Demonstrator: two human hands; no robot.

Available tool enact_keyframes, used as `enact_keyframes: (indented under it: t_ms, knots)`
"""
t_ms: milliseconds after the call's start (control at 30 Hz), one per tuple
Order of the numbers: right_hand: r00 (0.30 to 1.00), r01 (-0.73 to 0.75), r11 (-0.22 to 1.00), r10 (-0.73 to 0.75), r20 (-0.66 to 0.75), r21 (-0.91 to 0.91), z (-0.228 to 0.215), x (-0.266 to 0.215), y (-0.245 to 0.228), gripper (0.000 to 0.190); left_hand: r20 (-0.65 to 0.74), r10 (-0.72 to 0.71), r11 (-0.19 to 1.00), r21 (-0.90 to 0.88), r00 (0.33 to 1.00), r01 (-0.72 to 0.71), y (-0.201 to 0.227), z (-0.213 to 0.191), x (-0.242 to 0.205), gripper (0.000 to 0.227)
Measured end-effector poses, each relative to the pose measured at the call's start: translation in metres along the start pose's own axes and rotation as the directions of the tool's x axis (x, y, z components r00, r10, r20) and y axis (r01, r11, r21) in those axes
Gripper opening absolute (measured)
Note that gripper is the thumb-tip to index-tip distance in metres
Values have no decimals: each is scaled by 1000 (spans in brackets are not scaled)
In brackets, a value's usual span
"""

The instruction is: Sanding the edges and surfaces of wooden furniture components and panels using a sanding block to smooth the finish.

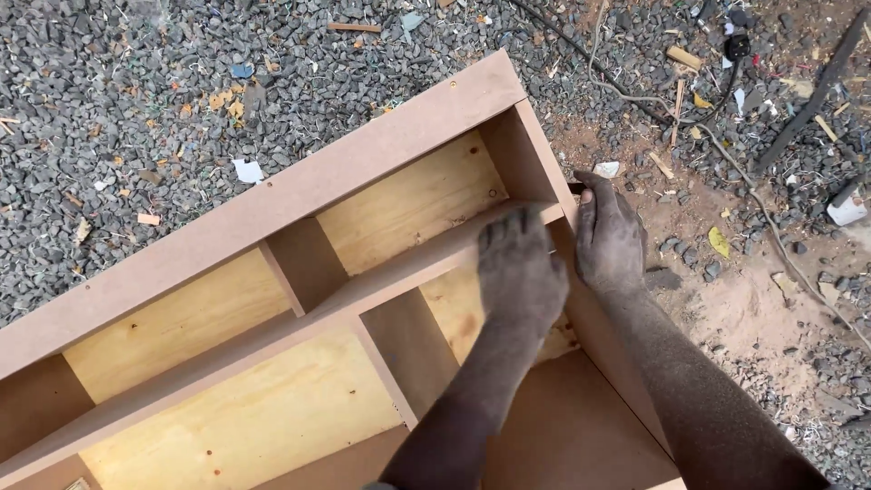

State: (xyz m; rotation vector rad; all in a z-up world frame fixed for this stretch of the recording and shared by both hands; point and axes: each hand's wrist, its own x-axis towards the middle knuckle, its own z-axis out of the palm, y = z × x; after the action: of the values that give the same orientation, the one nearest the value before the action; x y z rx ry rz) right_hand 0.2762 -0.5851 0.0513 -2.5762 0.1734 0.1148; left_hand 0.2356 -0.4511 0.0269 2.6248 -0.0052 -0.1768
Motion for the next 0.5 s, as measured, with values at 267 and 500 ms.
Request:
enact_keyframes:
  t_ms: [267,500]
  knots:
    - [998,63,998,-63,-16,-1,-9,0,-4,34,35,59,993,99,998,-63,-179,-104,-85,46]
    - [957,166,975,-195,-213,-149,8,7,19,29,183,-700,673,490,690,553,-312,-243,-169,52]
